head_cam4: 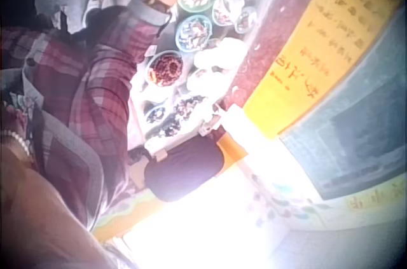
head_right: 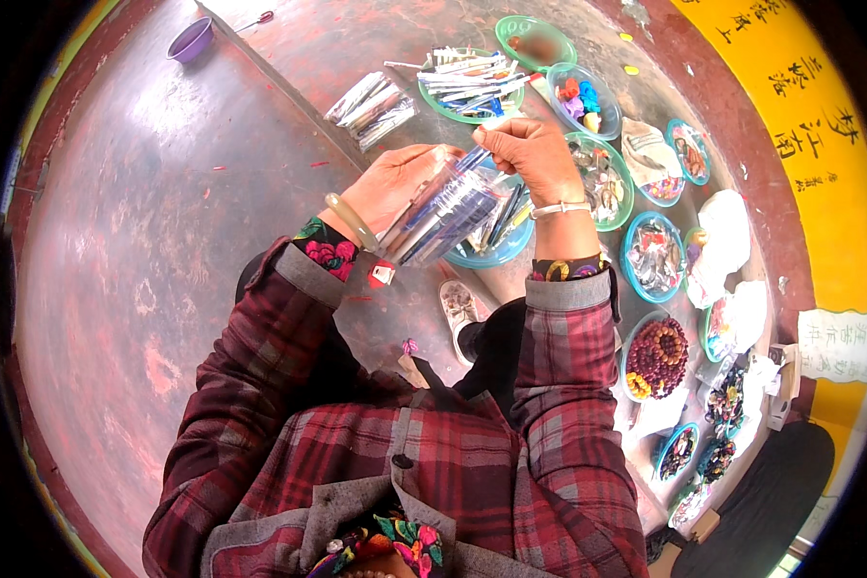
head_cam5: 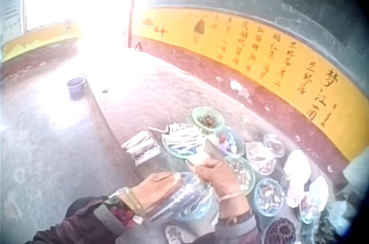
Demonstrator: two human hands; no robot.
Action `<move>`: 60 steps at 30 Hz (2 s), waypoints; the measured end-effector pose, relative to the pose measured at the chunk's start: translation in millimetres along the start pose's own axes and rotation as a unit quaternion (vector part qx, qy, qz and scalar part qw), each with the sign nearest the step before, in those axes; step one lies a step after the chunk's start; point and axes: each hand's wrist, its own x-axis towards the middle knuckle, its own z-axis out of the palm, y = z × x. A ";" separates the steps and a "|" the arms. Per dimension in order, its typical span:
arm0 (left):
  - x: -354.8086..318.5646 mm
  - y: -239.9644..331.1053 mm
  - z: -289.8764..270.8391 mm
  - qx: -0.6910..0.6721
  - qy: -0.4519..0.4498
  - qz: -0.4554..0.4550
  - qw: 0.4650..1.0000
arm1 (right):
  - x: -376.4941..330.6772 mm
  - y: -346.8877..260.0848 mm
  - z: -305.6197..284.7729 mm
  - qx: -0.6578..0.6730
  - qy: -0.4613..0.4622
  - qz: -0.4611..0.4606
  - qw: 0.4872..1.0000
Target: The person sits on the floor and organizes pens and markers by picking them up from a blue bowl and placing them into a clear plastic bag. The person handles the items one by one, sorting them into the bag.
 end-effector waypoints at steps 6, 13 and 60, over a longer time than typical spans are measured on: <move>-5.5 7.1 7.8 -0.053 -0.010 -0.034 0.998 | -2.3 -0.2 8.9 -0.042 0.048 0.017 0.998; -8.0 11.0 2.6 -0.014 -0.007 -0.081 0.997 | 3.4 6.7 4.5 0.020 0.038 -0.039 0.998; -0.4 4.3 -0.3 0.036 0.048 0.033 0.998 | -5.4 -3.2 5.0 -0.031 -0.020 -0.038 0.999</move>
